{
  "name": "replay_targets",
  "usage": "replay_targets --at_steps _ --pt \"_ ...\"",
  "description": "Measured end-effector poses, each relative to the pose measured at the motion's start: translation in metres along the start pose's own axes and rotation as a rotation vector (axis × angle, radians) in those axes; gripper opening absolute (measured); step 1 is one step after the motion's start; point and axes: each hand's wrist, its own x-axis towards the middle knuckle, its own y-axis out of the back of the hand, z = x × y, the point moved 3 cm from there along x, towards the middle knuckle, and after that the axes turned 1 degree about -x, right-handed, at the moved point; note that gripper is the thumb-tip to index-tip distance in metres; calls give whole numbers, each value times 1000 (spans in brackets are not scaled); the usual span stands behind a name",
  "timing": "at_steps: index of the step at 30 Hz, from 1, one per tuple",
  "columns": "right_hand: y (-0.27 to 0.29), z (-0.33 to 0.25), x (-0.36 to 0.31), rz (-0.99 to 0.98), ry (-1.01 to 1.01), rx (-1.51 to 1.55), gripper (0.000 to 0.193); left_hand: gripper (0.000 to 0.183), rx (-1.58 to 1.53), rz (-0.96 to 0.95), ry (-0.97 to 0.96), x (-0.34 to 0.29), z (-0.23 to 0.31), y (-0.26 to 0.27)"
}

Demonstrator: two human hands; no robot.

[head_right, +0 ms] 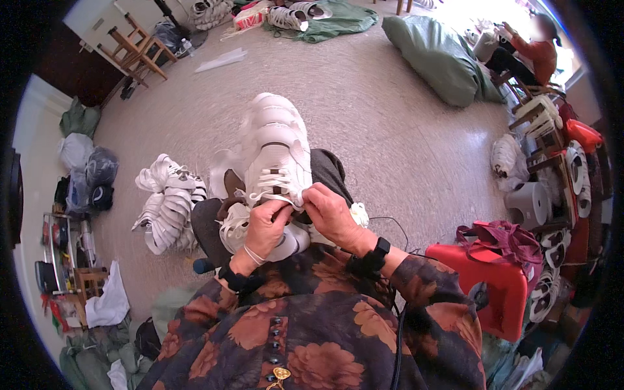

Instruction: Lacing a white athletic shoe in a workshop environment.

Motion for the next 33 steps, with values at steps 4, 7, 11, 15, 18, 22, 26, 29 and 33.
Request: replay_targets --at_steps 4,7,11,15,18,22,26,29,33 --pt "-2 -4 2 30 63 -64 13 15 18 -16 13 0 -5 2" --pt "-6 -14 -1 13 92 -95 18 11 56 -17 -16 1 -5 2" --pt "-11 -24 2 8 176 -242 22 9 121 0 -101 2 -4 3" --pt "-15 -22 5 17 197 -355 23 7 449 -13 -180 -12 2 17" --pt "4 -4 5 107 156 -470 24 7 675 -96 -128 -37 -1 50" --pt "12 -1 6 -72 78 -276 26 7 592 -85 -82 -51 4 66" --pt "23 -36 2 -203 51 -52 27 7 534 -10 -151 -42 10 54" --pt "33 -56 2 -399 28 112 25 7 585 -36 -186 -41 7 52" --pt "31 -53 0 -530 -54 124 15 7 584 -34 -208 -40 4 51"
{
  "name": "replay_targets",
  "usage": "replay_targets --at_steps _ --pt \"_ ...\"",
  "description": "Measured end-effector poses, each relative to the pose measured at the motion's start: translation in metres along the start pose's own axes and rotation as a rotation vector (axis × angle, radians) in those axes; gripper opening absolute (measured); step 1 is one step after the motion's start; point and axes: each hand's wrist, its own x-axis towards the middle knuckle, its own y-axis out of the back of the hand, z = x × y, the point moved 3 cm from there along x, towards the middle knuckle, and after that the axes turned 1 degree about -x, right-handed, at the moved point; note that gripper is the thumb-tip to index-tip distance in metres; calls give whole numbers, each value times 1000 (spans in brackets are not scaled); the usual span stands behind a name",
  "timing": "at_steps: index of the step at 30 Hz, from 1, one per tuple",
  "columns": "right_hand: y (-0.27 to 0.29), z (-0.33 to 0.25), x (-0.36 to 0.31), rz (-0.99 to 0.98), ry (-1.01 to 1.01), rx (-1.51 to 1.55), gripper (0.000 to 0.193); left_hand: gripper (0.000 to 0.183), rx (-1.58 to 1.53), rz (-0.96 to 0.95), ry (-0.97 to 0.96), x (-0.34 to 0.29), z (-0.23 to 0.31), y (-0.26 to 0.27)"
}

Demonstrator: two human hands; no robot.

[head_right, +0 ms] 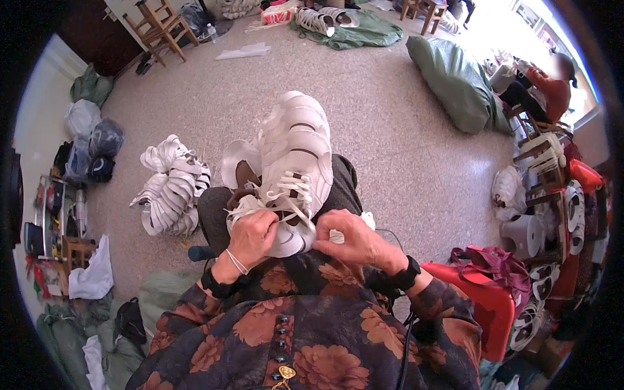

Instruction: Lacing a white athletic shoe in a workshop environment.

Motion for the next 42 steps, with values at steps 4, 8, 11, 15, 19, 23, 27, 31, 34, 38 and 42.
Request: replay_targets --at_steps 4,8,11,15,19,23,27,31,34,38,42 --pt "-3 20 -2 0 -223 9 12 7 -49 19 17 3 -2 0" --pt "-7 12 16 218 -68 -205 15 6 -75 28 27 3 0 -1" --pt "-26 12 40 319 75 -561 19 6 -63 24 8 6 4 -3" --pt "-42 25 65 254 -13 -768 15 6 -75 44 -15 7 2 -5" --pt "-37 15 65 349 77 -620 11 7 -92 60 -18 5 -1 -5" --pt "-27 -3 61 243 7 -231 11 7 -117 52 -18 6 -3 -3" --pt "-11 6 42 38 -345 68 11 6 -129 51 7 8 -6 1" --pt "10 19 10 19 -190 -312 14 6 -140 53 9 10 -4 3" --pt "9 18 0 87 -64 -368 18 5 -124 50 -1 12 -2 1" --pt "-4 8 14 66 61 -448 25 6 -113 45 -21 16 1 2" --pt "-14 19 30 266 201 -637 25 5 -86 52 -32 12 2 6"
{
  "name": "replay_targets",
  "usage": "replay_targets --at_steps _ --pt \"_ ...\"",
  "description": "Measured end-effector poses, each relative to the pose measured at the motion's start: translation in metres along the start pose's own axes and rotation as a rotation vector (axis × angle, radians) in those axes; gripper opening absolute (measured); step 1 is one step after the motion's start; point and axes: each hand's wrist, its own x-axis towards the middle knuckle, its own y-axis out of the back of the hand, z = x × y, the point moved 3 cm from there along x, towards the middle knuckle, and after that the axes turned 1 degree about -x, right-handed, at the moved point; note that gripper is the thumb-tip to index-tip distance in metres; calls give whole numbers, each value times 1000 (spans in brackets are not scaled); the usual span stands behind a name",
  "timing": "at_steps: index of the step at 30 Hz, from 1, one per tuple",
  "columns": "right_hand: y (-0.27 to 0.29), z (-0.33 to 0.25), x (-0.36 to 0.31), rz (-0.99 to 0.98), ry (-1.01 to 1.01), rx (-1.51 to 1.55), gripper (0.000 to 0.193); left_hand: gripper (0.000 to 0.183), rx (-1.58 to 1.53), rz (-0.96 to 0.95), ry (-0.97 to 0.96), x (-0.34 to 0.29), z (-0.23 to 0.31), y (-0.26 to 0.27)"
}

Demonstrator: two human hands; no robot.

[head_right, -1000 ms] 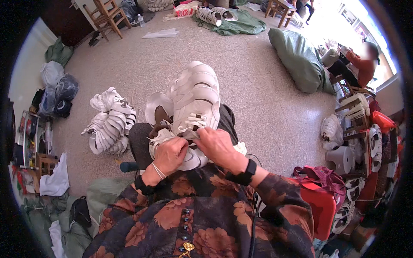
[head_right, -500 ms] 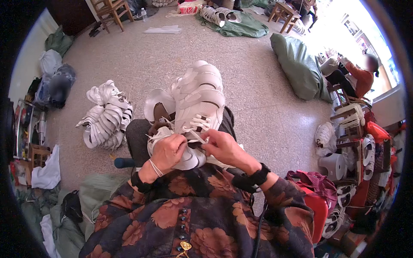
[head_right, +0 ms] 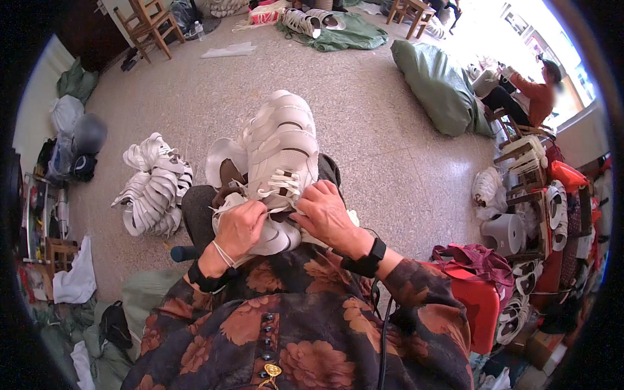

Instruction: Lacing a white athletic shoe in a workshop environment.

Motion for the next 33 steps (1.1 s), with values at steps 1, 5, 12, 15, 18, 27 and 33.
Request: replay_targets --at_steps 1,5,12,15,18,27,33 --pt "-3 3 0 9 2 19 24 5 70 -45 -36 -5 -4 1" --pt "-7 -5 5 58 13 102 23 3 181 -132 -42 -23 -6 7" --pt "-20 0 6 85 -50 72 25 4 262 -153 -55 -34 7 30" --pt "-16 -5 6 104 -42 83 26 4 279 -227 -20 -46 4 39" --pt "-9 -22 13 126 18 95 27 5 254 -167 0 -47 0 33" --pt "-25 -2 3 136 -62 -40 22 5 314 -179 -67 -39 4 23" --pt "-23 6 1 147 -100 21 24 9 425 -319 103 -106 -30 63"
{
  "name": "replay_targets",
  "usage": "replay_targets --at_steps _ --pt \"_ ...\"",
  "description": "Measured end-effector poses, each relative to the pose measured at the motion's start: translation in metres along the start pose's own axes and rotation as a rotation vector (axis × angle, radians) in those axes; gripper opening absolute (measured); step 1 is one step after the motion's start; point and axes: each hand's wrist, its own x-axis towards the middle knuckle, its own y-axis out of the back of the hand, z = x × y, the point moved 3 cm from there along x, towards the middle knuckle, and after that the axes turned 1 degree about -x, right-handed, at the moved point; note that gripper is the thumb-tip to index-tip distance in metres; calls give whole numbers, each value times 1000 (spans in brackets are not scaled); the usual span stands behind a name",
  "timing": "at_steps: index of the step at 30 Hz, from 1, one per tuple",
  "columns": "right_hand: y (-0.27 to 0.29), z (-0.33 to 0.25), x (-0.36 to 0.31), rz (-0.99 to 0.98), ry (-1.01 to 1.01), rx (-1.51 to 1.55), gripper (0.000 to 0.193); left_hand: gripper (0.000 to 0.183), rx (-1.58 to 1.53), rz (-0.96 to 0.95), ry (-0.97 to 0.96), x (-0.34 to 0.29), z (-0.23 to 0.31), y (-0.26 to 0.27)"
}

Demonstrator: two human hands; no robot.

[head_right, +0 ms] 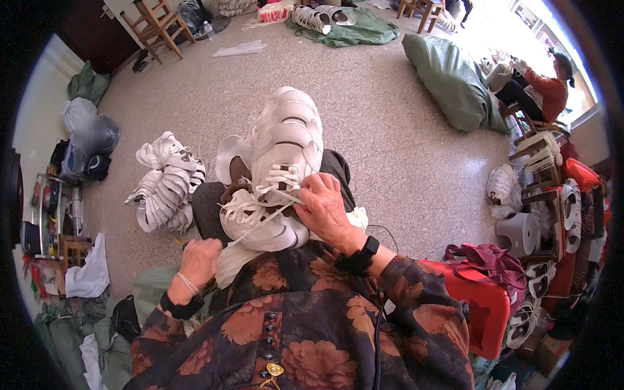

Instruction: Lacing a white athletic shoe in a workshop environment.

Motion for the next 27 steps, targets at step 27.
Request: replay_targets --at_steps 27 --pt "8 0 59 -201 51 -174 74 34 -48 673 -209 140 37 -24"
